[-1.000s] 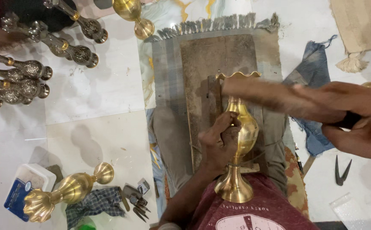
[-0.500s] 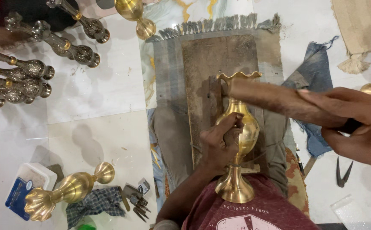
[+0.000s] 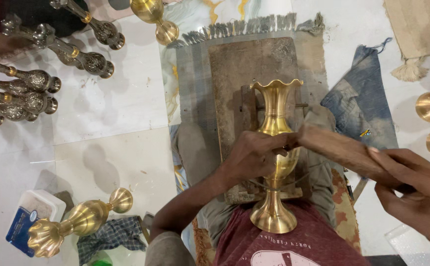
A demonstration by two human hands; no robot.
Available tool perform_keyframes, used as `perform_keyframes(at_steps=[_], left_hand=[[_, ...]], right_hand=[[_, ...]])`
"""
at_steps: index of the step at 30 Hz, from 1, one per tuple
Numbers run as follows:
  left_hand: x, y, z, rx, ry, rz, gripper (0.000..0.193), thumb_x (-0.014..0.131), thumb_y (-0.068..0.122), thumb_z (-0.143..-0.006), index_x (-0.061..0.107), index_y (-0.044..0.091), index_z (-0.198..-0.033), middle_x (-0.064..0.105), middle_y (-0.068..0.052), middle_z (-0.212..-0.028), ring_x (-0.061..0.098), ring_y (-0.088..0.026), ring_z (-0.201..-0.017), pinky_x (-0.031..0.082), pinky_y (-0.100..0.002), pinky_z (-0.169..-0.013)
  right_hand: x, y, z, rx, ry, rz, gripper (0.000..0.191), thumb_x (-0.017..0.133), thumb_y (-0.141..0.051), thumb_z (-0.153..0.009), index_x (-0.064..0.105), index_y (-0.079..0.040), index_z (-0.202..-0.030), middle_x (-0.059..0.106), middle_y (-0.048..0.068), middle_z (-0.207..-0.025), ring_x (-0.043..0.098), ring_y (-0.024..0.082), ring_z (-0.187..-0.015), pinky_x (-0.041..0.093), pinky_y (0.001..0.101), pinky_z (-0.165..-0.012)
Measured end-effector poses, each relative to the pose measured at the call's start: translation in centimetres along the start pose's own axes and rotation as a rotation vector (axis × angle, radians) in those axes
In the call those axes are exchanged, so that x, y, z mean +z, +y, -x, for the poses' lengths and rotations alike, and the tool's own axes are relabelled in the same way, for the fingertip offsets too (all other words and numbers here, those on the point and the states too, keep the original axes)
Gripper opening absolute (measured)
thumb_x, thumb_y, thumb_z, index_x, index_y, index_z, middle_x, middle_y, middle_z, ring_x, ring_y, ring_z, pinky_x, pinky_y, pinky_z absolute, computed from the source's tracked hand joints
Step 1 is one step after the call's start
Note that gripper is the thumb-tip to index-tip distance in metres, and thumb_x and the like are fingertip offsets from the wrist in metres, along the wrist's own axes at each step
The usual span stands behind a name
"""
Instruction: The person sits at a work board and polishes a brass vase, rubbing it with a wooden abrasive block held in one hand while steadying the vase with the other. They reposition the vase and work over its body and neck repeatedly, occasionally setting the block down and resuming.
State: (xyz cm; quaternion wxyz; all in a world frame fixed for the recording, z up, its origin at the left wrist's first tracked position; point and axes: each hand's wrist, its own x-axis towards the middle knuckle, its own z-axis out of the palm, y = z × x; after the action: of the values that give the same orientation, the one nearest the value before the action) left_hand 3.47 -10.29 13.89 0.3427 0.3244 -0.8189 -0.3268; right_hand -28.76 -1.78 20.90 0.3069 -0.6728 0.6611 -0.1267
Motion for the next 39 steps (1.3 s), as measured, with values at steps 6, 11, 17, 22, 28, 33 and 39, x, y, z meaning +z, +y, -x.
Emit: perform_keyframes(at_steps=[6,11,17,22,28,33,39], left_hand=[[-1.3,-0.5,-2.0,0.029,-0.249,-0.005,0.059,0.074,0.006,-0.082,0.065,0.024,-0.138,0.077,-0.003,-0.089,0.072,-0.019,-0.064,0.059,-0.033,-0.062],[-2.7,-0.8,-2.9,0.245,-0.254,0.099,0.054,0.076,0.011,-0.084,0.064,0.025,-0.135,0.076,-0.005,-0.101,0.072,-0.022,-0.080,0.058,-0.036,-0.073],[-2.0,-1.8,-4.0,0.304,-0.514,0.020,0.049,0.074,0.011,-0.089,0.068,0.025,-0.135,0.073,-0.002,-0.079,0.068,-0.016,-0.064,0.050,-0.038,-0.059],[-0.6,-3.6,-4.3,0.335,-0.475,0.212,0.046,0.077,0.005,-0.087,0.069,0.023,-0.130,0.076,-0.001,-0.087,0.070,-0.012,-0.066,0.054,-0.028,-0.057],[-1.1,-2.9,-0.9,-0.020,-0.042,0.511,0.064,0.058,-0.017,-0.084,0.058,0.010,-0.142,0.072,-0.010,-0.129,0.076,-0.022,-0.112,0.066,-0.031,-0.097],[-1.9,-2.2,-0.7,-0.023,-0.070,0.422,0.075,0.060,-0.018,-0.075,0.057,0.010,-0.144,0.072,-0.011,-0.131,0.078,-0.022,-0.107,0.066,-0.031,-0.099],[-1.8,-2.9,-1.9,0.029,-0.154,0.148,0.063,0.069,-0.008,-0.075,0.068,0.019,-0.133,0.080,-0.003,-0.114,0.078,-0.013,-0.077,0.063,-0.029,-0.067]], right_hand=[[6.0,0.4,3.6,-0.157,0.466,-0.176,0.060,0.073,0.008,-0.079,0.064,0.005,-0.138,0.071,0.021,-0.109,0.069,0.017,-0.090,0.054,0.0250,-0.078],[11.1,1.5,5.7,-0.157,0.631,-0.310,0.047,0.073,0.007,-0.084,0.064,0.012,-0.131,0.069,0.023,-0.109,0.069,0.020,-0.096,0.054,0.0257,-0.084],[14.7,1.2,7.4,-0.061,0.688,-0.229,0.054,0.073,0.009,-0.077,0.063,0.011,-0.130,0.068,0.023,-0.104,0.069,0.021,-0.086,0.054,0.0275,-0.074],[17.2,0.7,7.9,0.052,0.666,-0.213,0.062,0.073,0.010,-0.074,0.063,0.009,-0.134,0.069,0.021,-0.103,0.069,0.021,-0.082,0.053,0.0292,-0.070],[19.0,1.2,6.7,0.170,0.574,-0.703,0.075,0.073,0.013,-0.074,0.057,0.007,-0.148,0.070,0.012,-0.119,0.067,0.015,-0.105,0.054,0.0267,-0.093],[18.1,1.4,4.6,0.174,0.484,-0.735,0.078,0.072,0.015,-0.076,0.055,0.006,-0.152,0.070,0.012,-0.121,0.066,0.015,-0.105,0.053,0.0268,-0.095],[13.2,0.2,2.5,0.159,0.398,-0.763,0.078,0.074,0.013,-0.074,0.056,0.005,-0.149,0.072,0.018,-0.127,0.071,0.018,-0.110,0.058,0.0300,-0.092]])
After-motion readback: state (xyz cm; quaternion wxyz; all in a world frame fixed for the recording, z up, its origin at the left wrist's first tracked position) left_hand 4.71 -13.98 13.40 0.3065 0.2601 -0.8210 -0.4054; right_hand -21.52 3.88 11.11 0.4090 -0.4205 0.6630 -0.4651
